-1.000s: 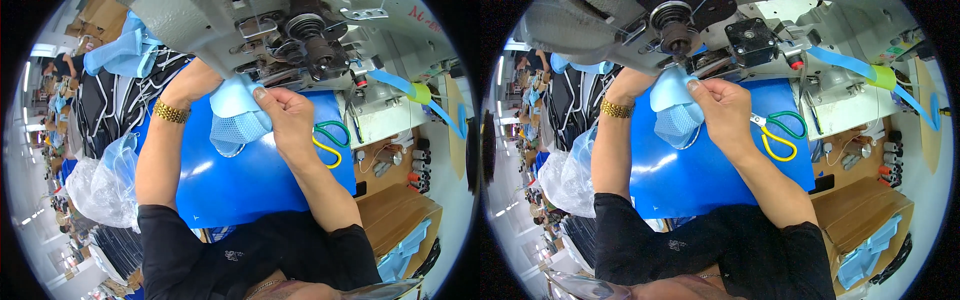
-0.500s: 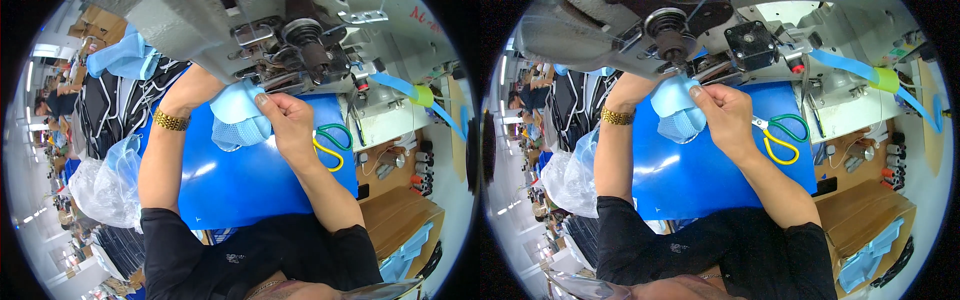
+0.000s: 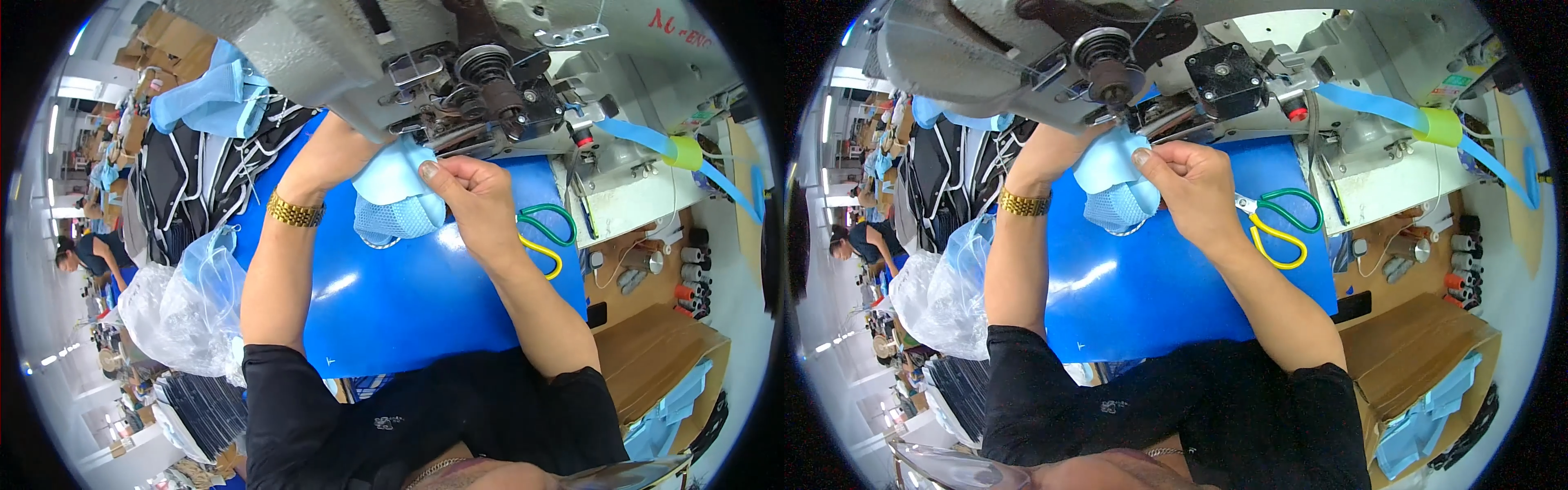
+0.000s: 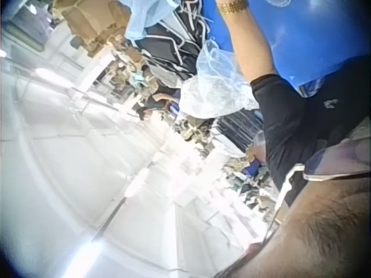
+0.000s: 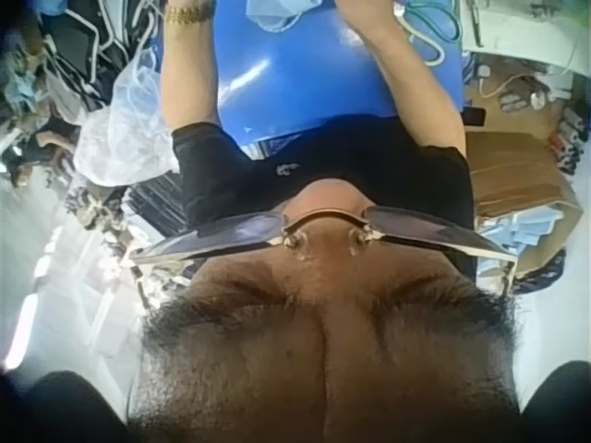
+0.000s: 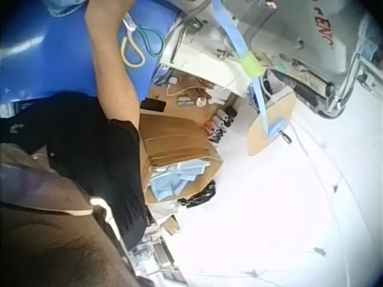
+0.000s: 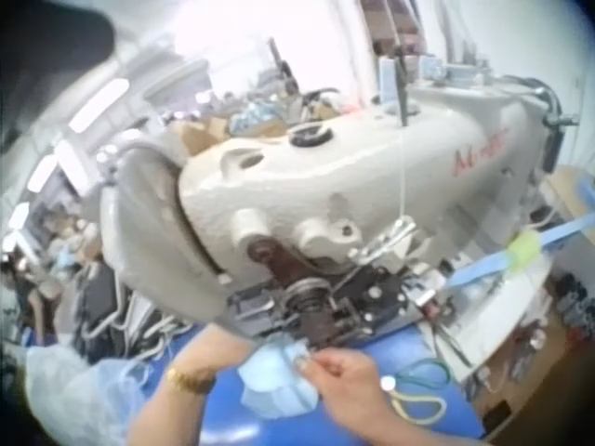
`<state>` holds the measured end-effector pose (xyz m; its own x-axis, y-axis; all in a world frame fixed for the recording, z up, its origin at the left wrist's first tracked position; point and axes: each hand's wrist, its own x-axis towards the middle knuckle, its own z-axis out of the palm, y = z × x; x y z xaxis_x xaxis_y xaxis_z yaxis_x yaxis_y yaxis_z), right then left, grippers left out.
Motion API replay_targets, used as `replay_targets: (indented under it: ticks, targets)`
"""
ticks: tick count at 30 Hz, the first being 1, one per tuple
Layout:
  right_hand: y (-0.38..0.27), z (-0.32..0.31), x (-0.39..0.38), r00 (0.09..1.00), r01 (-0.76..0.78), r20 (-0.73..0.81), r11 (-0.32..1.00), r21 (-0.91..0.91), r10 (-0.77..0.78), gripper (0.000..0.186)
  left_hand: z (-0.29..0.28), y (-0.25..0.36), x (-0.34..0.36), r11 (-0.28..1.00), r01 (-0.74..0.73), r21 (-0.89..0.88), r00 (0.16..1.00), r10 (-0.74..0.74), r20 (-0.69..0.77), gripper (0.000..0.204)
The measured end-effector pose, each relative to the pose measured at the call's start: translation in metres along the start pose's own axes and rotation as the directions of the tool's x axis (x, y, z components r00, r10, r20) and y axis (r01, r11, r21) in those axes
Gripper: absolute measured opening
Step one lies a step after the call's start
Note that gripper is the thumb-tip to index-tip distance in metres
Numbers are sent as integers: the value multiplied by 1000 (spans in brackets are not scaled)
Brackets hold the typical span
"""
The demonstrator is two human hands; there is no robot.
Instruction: Using an industrial sewing machine to assemble mesh pouches by attaching white fabric circles to them.
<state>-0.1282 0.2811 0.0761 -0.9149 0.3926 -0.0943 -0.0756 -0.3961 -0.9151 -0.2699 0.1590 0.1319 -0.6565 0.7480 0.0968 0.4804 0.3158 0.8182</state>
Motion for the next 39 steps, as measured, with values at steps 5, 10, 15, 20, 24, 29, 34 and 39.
replay_targets:
  ticks: [5, 10, 15, 20, 24, 29, 34, 39]
  targets:
    - [-2, -1, 2, 999, -16, 33, 999, -34, 17, 18, 4, 1, -17, 962, 80, -261, 973, -133, -190, 28]
    - [-5, 1, 1, 1000, 26, 8, 998, -55, -26, 17, 1, -13, -74, 991, 5, -131, 874, -68, -481, 22]
    - [0, -6, -1, 999, 44, 22, 997, -59, -43, 17, 31, -20, -154, 966, 147, -215, 774, -247, -583, 16]
    - [9, -11, 4, 995, 88, -35, 971, -224, -98, 16, 69, -21, -236, 914, 374, -161, 686, -389, -615, 12]
    - [7, -31, 19, 981, 108, -140, 976, -190, -136, 12, 106, 6, -257, 923, 314, -223, 762, -385, -522, 12]
    - [9, -56, 53, 997, 61, -35, 994, -89, -65, 27, 131, 29, -294, 858, 381, -343, 742, -505, -441, 12]
    - [16, -64, 62, 986, 161, -3, 959, -235, -166, 31, 142, 14, -379, 790, 511, -339, 445, -580, -683, 12]
    - [14, -58, 57, 980, 190, -5, 945, -268, -198, 35, 117, -44, -503, 507, 778, -371, -14, -576, -817, 22]
